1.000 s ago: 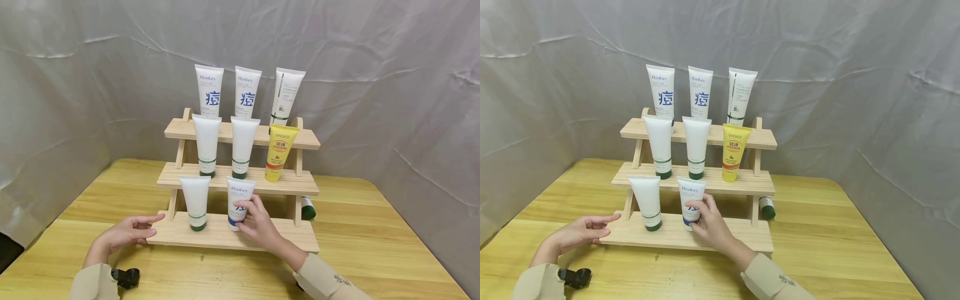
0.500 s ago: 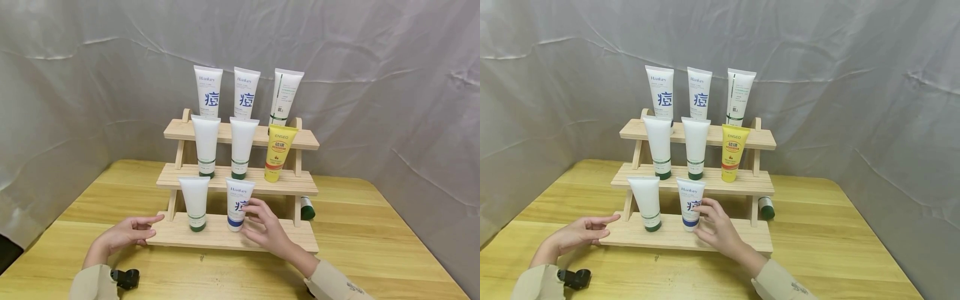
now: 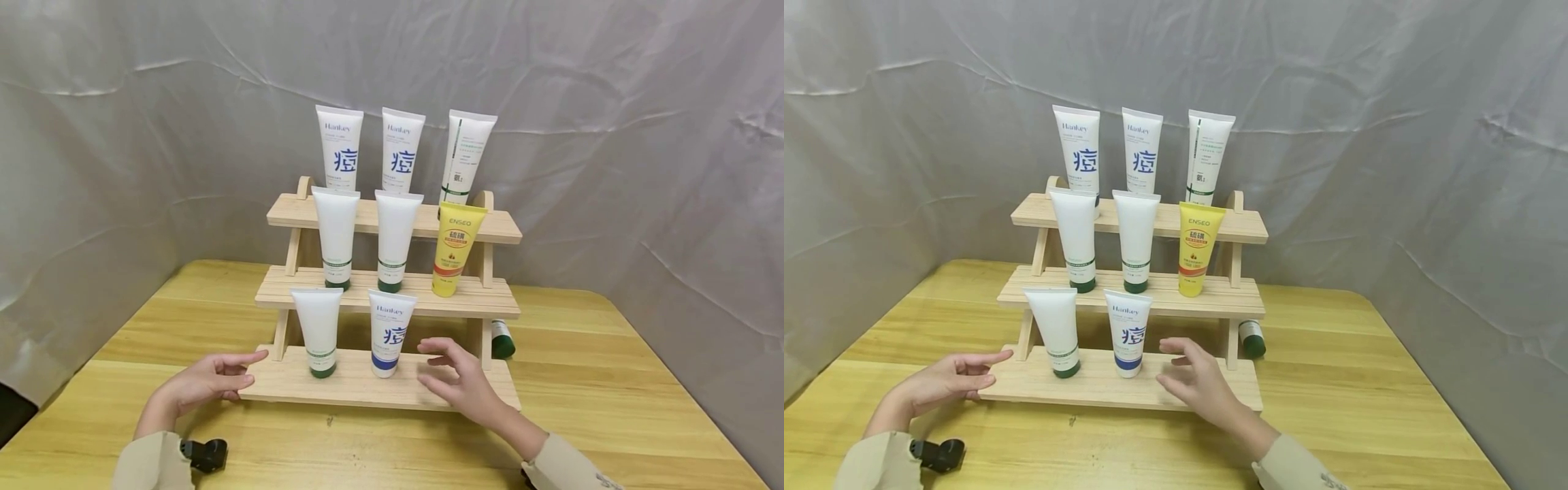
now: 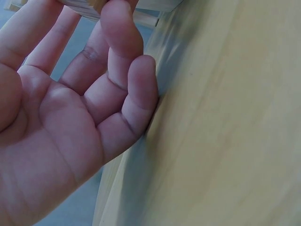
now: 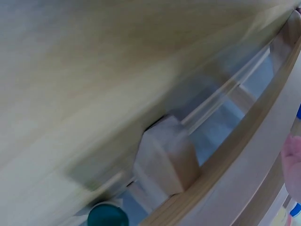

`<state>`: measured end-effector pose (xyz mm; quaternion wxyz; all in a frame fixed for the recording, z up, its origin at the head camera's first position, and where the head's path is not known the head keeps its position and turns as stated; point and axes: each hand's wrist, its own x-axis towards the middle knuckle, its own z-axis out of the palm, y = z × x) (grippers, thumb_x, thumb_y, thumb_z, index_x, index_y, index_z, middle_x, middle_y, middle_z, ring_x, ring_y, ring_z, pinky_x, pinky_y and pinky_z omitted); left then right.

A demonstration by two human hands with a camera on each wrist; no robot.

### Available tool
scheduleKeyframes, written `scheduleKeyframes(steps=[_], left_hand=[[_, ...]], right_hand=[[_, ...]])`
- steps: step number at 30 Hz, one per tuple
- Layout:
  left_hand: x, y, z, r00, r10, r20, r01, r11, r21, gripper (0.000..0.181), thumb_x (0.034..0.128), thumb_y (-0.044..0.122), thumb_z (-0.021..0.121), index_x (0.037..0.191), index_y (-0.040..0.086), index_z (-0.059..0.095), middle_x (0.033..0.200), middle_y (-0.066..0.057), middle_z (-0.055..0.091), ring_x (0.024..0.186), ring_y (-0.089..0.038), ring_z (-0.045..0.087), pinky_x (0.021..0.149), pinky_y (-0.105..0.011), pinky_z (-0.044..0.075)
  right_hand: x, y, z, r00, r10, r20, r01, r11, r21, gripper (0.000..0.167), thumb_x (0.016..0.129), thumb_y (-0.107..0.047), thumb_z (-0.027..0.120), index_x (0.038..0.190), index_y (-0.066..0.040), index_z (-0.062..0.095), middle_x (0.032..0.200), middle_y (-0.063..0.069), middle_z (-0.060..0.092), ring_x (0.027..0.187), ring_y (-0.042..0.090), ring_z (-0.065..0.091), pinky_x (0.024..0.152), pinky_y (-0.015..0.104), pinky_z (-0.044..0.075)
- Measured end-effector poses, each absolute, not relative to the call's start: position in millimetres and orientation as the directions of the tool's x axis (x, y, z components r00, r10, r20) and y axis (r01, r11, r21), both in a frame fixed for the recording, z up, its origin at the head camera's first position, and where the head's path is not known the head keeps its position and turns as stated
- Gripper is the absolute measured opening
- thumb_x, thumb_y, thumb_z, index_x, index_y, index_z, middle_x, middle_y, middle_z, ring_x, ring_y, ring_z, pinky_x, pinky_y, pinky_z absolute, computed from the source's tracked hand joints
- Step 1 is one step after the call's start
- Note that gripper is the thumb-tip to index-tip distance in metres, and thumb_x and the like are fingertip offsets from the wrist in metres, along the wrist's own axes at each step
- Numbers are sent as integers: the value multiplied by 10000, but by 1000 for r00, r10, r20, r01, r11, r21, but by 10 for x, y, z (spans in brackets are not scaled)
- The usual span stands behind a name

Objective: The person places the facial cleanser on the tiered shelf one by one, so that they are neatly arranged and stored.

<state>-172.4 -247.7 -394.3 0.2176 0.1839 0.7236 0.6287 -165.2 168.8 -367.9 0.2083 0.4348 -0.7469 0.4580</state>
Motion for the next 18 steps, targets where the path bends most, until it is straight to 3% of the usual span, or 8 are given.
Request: scheduleKeyframes(steps=[8,18], left_hand=[[-1722,-2476,-3946,-843,532,-84,-9,142,990,369,880,104,563,1197,292,573,1098,9,531,818,-115,514,653,-280,489],[-1728,-2479,-3949,-838,540,-84,-7,144,989,366,886,102,554,1198,291,569,1096,3,526,802,-107,510,655,-271,486]], right_hand=[[-1640,1828,-3656,-548,-434,715,-835,232,-500,412,647,218,655,1017,83,535,938,142,588,874,207,566,635,401,498],[-1682,2055,-3704,-562,-405,721,-824,200,-530,376,640,277,604,964,91,555,864,138,583,742,246,567,605,274,501]])
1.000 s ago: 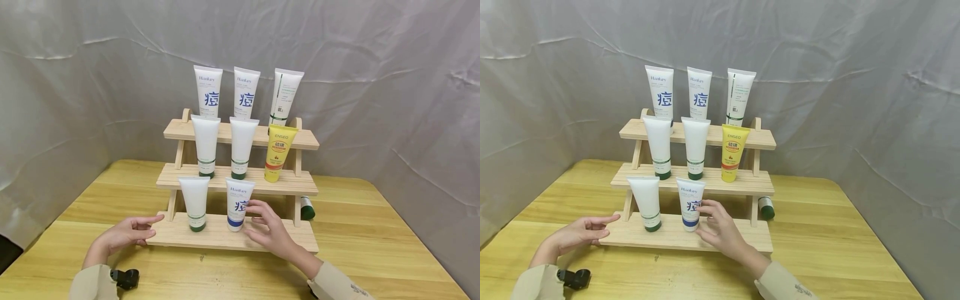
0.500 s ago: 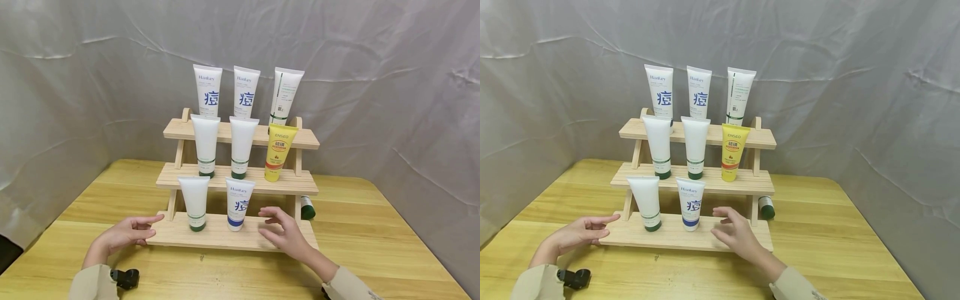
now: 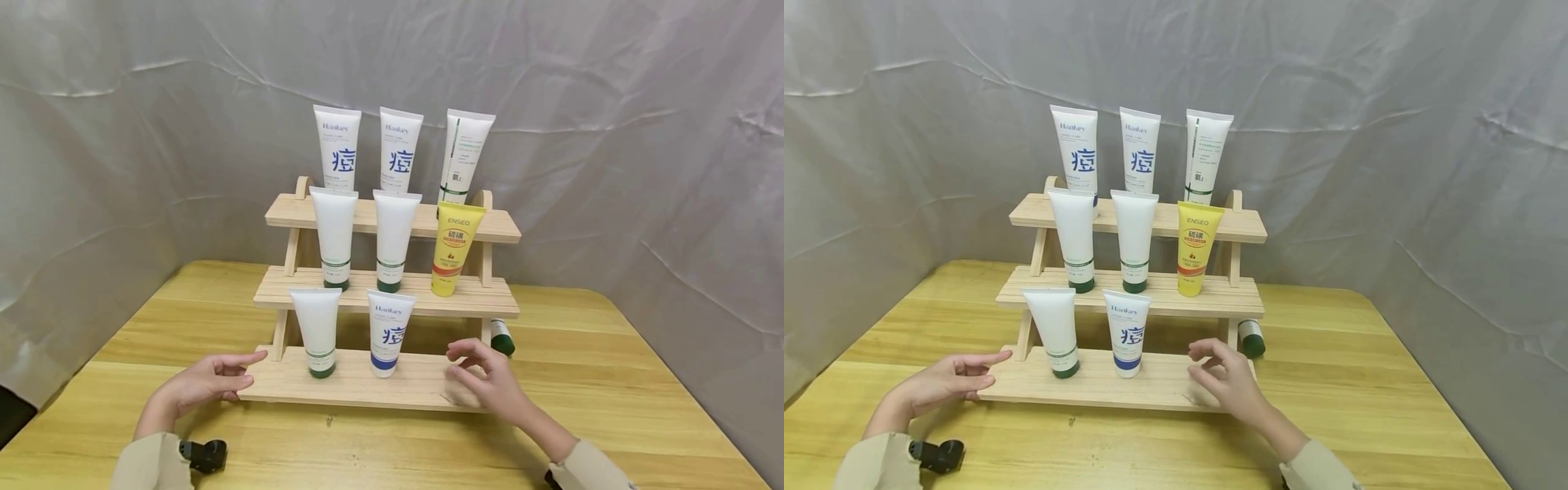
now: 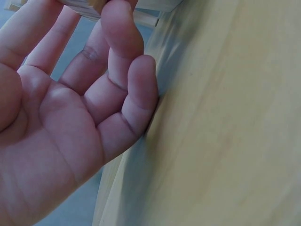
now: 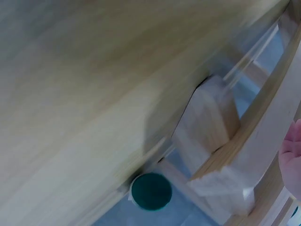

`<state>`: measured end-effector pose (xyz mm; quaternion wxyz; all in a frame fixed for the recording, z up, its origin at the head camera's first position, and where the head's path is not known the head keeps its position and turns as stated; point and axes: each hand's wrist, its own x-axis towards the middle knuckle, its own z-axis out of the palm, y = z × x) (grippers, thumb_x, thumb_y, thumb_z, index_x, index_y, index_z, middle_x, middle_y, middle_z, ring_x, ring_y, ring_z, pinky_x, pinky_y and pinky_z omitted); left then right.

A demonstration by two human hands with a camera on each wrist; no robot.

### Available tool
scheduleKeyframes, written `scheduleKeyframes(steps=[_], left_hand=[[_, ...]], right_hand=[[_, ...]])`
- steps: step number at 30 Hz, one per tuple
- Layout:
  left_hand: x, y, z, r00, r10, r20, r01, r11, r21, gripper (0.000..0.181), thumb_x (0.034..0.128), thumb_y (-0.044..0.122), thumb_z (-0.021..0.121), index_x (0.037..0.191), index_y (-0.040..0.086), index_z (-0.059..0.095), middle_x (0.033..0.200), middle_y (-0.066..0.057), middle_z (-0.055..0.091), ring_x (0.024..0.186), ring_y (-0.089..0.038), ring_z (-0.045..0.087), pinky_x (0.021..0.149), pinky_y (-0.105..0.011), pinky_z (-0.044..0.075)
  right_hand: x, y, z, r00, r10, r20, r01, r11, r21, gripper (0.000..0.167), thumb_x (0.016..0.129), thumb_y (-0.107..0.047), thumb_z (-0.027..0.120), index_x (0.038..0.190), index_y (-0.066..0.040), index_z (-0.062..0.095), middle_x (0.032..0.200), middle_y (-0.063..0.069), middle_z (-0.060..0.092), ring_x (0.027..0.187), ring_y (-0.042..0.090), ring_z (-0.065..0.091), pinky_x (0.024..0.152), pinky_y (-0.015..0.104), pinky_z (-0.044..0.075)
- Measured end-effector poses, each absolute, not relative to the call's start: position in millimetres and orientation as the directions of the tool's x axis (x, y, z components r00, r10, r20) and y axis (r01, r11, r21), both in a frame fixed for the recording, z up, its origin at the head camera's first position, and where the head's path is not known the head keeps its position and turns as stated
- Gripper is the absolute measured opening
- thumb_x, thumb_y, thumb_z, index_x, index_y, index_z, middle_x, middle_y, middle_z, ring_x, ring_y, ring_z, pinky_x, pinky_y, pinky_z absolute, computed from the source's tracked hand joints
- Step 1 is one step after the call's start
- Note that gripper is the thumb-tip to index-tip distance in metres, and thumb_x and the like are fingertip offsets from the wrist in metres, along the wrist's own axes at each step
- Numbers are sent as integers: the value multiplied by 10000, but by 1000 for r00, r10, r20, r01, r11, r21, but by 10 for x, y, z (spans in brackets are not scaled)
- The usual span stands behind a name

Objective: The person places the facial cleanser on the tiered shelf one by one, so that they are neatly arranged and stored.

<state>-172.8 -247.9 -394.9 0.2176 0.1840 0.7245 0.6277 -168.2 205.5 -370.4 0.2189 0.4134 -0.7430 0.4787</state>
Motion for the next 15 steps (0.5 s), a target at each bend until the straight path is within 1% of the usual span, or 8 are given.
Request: scheduleKeyframes(steps=[3,5,9,11,15], left_hand=[[-1724,-2483,-3950,-839,537,-85,-6,148,989,363,886,107,554,1198,293,569,1101,7,520,806,-108,508,657,-274,487],[-1721,-2480,-3949,-843,530,-87,-4,156,988,372,884,113,559,1226,260,555,1126,-10,511,818,-114,508,661,-282,488],[-1718,-2471,-3947,-851,518,-86,1,165,986,392,877,120,570,1260,196,532,1195,-45,482,842,-129,511,663,-295,491],[-1719,-2469,-3948,-850,521,-82,3,160,987,389,875,116,572,1251,211,540,1193,-37,486,841,-129,514,660,-293,491],[-1721,-2474,-3949,-841,536,-77,2,144,990,368,878,104,565,1178,317,579,1101,-8,521,826,-117,514,651,-276,488]], right_hand=[[-1693,2123,-3700,-570,-397,719,-819,196,-540,357,648,276,600,954,96,557,863,124,585,749,235,565,612,244,492],[-1701,2177,-3708,-577,-389,719,-814,206,-543,350,652,270,602,947,86,564,861,117,587,764,226,562,616,228,485],[-1714,2297,-3743,-582,-372,723,-812,238,-532,345,643,271,603,928,80,572,859,98,593,745,183,565,623,200,473],[-1722,2352,-3758,-585,-365,724,-811,259,-525,342,638,273,604,919,79,576,863,73,600,730,164,564,630,189,467],[-1732,2436,-3749,-603,-341,721,-797,301,-524,316,642,272,599,893,82,578,846,63,602,710,144,556,637,174,458]])
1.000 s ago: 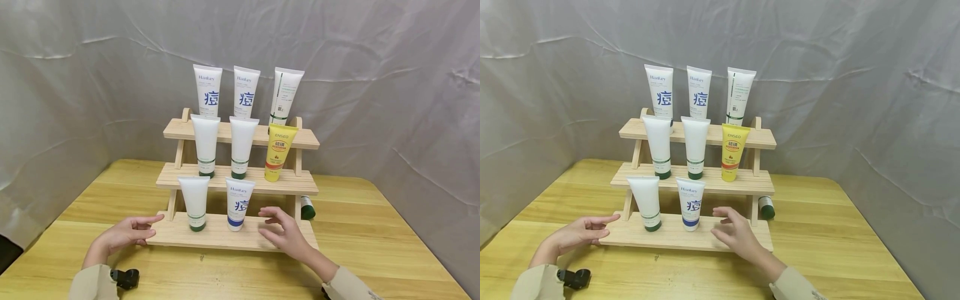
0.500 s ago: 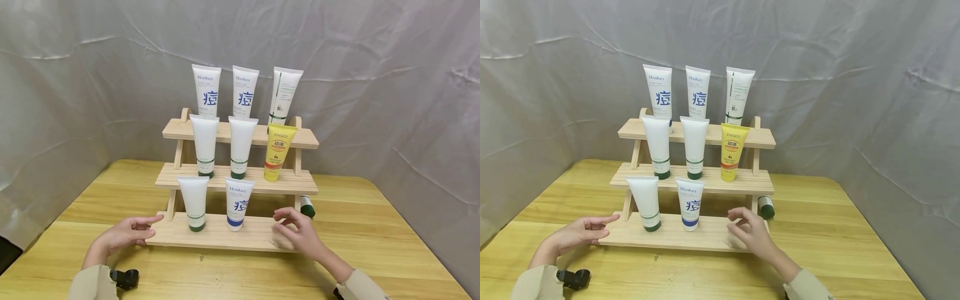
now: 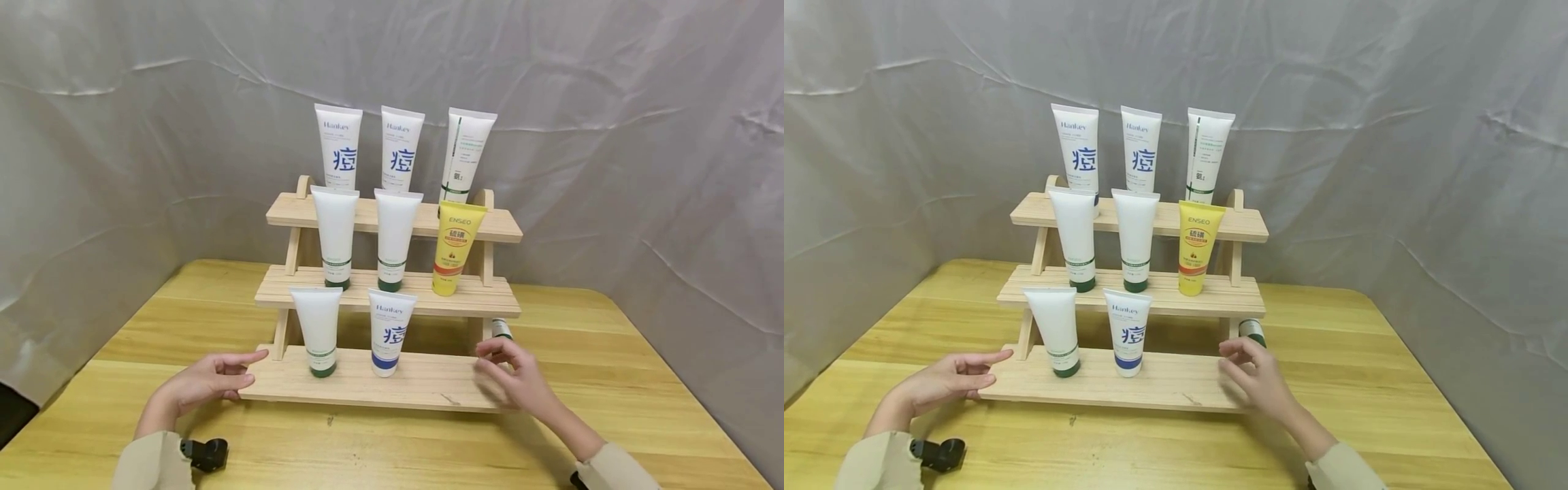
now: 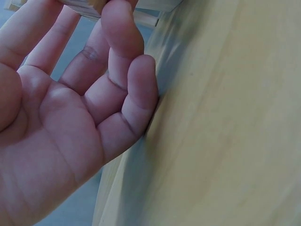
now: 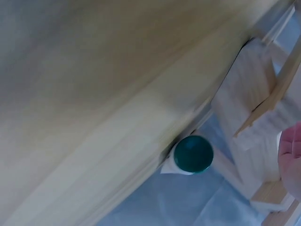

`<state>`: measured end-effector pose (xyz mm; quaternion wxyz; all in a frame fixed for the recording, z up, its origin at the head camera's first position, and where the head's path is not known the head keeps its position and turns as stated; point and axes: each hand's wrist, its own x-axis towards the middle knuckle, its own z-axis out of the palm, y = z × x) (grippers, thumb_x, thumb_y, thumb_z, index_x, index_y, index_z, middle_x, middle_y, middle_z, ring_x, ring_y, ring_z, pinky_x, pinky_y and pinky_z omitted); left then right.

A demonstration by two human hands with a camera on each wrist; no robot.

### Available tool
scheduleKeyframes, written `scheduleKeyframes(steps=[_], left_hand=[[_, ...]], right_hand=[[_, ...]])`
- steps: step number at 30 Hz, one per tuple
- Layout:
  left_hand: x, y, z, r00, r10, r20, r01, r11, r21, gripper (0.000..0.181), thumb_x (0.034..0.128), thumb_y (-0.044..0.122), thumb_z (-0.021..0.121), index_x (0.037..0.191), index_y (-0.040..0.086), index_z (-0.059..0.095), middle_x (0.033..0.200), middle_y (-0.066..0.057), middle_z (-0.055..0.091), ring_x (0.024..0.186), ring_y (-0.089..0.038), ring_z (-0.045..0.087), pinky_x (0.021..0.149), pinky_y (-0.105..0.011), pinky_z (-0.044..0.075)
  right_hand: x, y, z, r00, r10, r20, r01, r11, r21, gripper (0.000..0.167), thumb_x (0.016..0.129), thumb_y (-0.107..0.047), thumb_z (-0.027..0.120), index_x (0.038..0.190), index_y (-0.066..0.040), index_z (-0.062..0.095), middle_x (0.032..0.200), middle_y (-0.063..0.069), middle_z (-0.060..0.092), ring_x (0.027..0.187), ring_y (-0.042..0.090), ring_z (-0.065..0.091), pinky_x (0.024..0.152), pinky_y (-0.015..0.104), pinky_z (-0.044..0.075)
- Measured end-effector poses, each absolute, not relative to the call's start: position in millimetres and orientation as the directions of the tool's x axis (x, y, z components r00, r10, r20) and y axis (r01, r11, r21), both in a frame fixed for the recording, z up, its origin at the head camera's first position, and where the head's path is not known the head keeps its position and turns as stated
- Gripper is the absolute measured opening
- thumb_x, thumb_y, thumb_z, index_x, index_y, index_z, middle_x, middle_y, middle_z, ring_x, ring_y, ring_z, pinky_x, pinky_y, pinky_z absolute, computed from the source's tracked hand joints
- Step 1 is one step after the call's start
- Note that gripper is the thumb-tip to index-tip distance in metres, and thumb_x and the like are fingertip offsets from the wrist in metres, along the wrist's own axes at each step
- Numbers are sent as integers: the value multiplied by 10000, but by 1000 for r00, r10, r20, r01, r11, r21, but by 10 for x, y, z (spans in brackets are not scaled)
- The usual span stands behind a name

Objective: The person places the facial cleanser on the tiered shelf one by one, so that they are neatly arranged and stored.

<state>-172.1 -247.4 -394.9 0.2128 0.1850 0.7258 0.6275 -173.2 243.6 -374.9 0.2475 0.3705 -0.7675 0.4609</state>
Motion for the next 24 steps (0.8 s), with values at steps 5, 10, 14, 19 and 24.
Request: scheduleKeyframes(steps=[5,10,14,19,24], left_hand=[[-1724,-2477,-3944,-837,541,-80,-5,140,990,360,880,104,563,1134,358,591,1053,-20,536,821,-112,516,649,-269,487],[-1719,-2474,-3938,-842,531,-90,-14,145,989,352,876,111,570,1132,351,595,1048,-29,541,825,-120,520,657,-282,489],[-1720,-2474,-3939,-843,530,-91,-14,146,989,353,876,113,570,1130,357,595,1039,-31,544,824,-122,520,659,-287,489],[-1724,-2477,-3946,-840,536,-85,-8,144,990,358,881,109,563,1140,354,589,1042,-29,544,827,-121,521,658,-284,488],[-1722,-2476,-3945,-840,535,-89,-13,144,990,357,878,110,566,1136,355,592,1037,-42,547,831,-126,527,660,-287,489]], right_hand=[[-1675,2465,-3636,-635,-305,709,-767,352,-536,271,653,266,592,859,92,576,789,175,576,677,148,549,628,162,451],[-1655,2494,-3581,-632,-285,721,-767,362,-529,244,654,268,581,843,113,574,771,199,571,676,136,551,625,155,450],[-1684,2547,-3582,-641,-260,722,-756,379,-534,236,660,269,575,840,116,579,793,66,604,726,75,547,628,149,450],[-1738,2619,-3576,-663,-240,709,-731,410,-545,226,667,267,567,843,126,575,844,-45,595,777,48,542,629,133,447],[-1880,2784,-3698,-717,-189,671,-663,482,-572,222,700,215,601,880,85,601,824,117,612,785,44,541,623,138,447]])
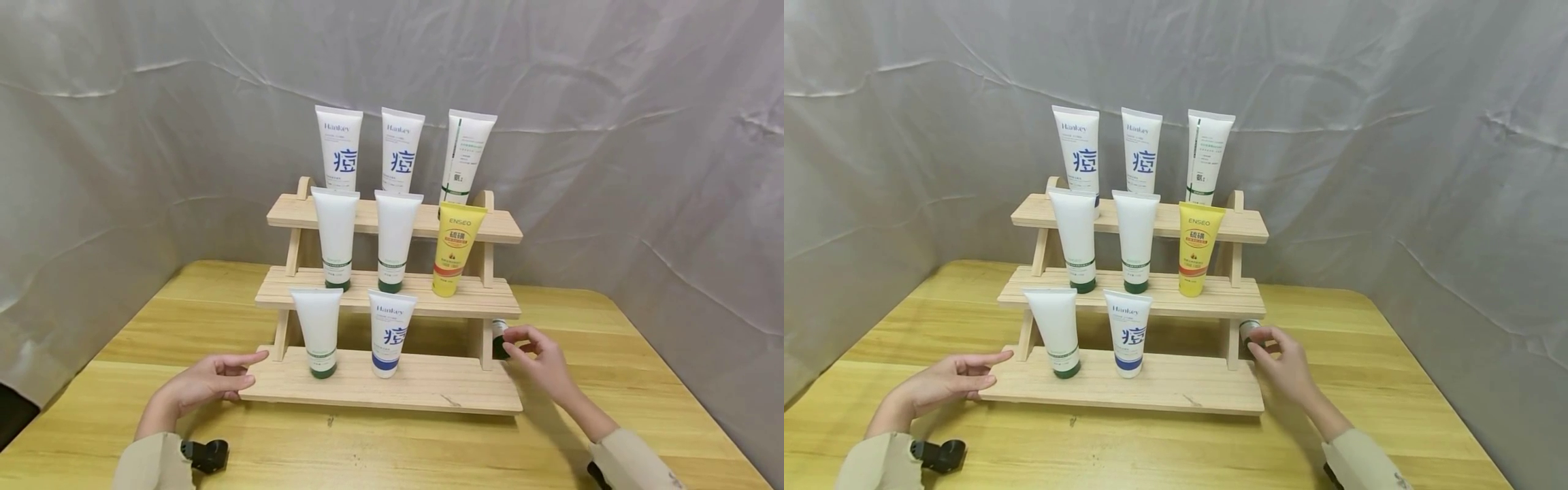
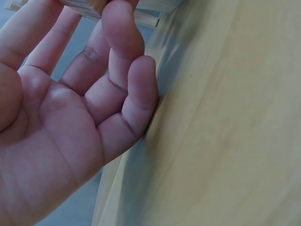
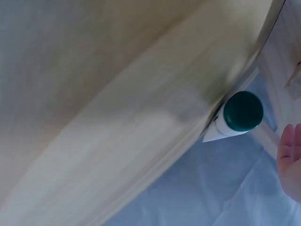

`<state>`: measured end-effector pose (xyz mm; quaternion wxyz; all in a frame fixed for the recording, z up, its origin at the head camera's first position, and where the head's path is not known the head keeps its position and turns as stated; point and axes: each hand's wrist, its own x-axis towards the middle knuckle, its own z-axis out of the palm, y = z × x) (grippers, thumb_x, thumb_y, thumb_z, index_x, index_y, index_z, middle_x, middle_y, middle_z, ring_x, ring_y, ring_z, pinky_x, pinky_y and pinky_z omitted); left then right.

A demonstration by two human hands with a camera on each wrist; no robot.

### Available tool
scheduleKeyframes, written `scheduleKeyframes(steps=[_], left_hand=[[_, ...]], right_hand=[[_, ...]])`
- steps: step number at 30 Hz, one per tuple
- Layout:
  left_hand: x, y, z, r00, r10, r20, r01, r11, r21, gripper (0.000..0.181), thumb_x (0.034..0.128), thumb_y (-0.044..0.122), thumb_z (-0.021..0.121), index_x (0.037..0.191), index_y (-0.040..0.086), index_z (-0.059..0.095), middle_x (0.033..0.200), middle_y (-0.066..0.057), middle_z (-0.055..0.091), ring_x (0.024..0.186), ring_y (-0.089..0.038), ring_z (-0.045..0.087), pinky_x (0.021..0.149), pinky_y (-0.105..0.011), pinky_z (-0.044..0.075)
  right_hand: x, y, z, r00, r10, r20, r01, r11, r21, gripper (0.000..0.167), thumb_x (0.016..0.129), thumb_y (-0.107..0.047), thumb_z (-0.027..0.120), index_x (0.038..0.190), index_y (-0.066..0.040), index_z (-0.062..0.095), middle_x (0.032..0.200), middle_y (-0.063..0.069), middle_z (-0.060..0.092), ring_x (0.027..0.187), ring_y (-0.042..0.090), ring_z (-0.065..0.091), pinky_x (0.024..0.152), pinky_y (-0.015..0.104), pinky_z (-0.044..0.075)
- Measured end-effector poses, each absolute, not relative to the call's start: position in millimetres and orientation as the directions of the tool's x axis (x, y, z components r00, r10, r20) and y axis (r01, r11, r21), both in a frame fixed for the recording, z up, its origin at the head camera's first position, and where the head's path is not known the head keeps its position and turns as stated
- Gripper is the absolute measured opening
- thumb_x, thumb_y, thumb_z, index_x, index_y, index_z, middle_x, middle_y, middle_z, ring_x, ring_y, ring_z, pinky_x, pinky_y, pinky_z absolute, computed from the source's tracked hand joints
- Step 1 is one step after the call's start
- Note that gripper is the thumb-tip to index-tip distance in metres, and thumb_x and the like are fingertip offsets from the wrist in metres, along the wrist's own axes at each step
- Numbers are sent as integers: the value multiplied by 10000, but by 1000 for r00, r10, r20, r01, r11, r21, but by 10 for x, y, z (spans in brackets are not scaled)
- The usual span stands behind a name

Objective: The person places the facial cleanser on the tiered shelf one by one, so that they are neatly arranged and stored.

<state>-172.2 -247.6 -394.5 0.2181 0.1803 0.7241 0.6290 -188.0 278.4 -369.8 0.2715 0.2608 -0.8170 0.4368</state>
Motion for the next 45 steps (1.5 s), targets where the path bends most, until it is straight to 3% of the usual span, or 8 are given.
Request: scheduleKeyframes(steps=[6,10,16,20,25,34,40,45], left_hand=[[-1722,-2477,-3945,-841,532,-97,-22,146,989,353,878,111,567,1124,363,594,1024,-53,548,830,-128,528,662,-290,491],[-1721,-2476,-3947,-840,534,-95,-21,143,989,359,876,108,568,1140,351,591,1040,-41,546,835,-129,525,670,-298,491],[-1717,-2474,-3946,-841,533,-94,-19,144,989,361,877,107,568,1143,351,589,1040,-30,543,834,-128,523,674,-303,491],[-1716,-2472,-3943,-841,532,-98,-24,144,989,359,877,108,569,1130,362,593,1026,-38,546,834,-128,526,674,-300,491],[-1713,-2472,-3940,-843,531,-93,-13,151,988,360,876,111,569,1150,344,588,1078,-21,534,846,-131,523,676,-305,491],[-1720,-2474,-3951,-841,533,-89,-10,149,989,361,880,109,563,1129,370,589,1074,-19,527,840,-125,522,673,-293,491],[-1718,-2473,-3954,-839,538,-85,-5,148,989,374,880,105,561,1105,402,590,1041,-39,543,835,-122,530,668,-284,490],[-1714,-2467,-3939,-845,527,-91,-3,166,986,362,879,121,567,1118,392,586,990,-69,542,827,-127,525,667,-286,488]], right_hand=[[-2013,2907,-3751,-780,-142,610,-565,580,-587,140,770,77,637,905,47,610,863,186,603,791,27,534,605,164,449],[-2080,2952,-3760,-803,-144,578,-531,611,-587,147,784,34,640,926,56,609,879,195,607,798,111,557,590,179,456],[-2183,3027,-3772,-884,-145,445,-425,648,-632,243,820,-63,626,1025,60,581,983,219,586,888,329,535,657,299,475],[-2249,3084,-3771,-942,-124,311,-314,652,-690,340,852,-135,602,1094,85,507,1088,281,519,955,376,499,742,405,457],[-2302,3128,-3755,-974,-121,191,-225,590,-775,454,884,-165,565,1197,111,388,1162,345,429,990,407,475,716,387,492],[-2397,3119,-3755,-983,-170,70,-153,545,-825,490,900,-179,546,1264,72,336,1137,382,441,815,288,549,652,367,491],[-2452,3096,-3770,-983,-184,3,-105,544,-832,450,909,-211,533,1200,87,361,1093,330,508,625,178,458,580,294,422],[-2485,3082,-3787,-986,-160,-43,-55,564,-824,555,902,-267,539,1282,83,337,1163,343,469,618,158,463,582,294,439]])
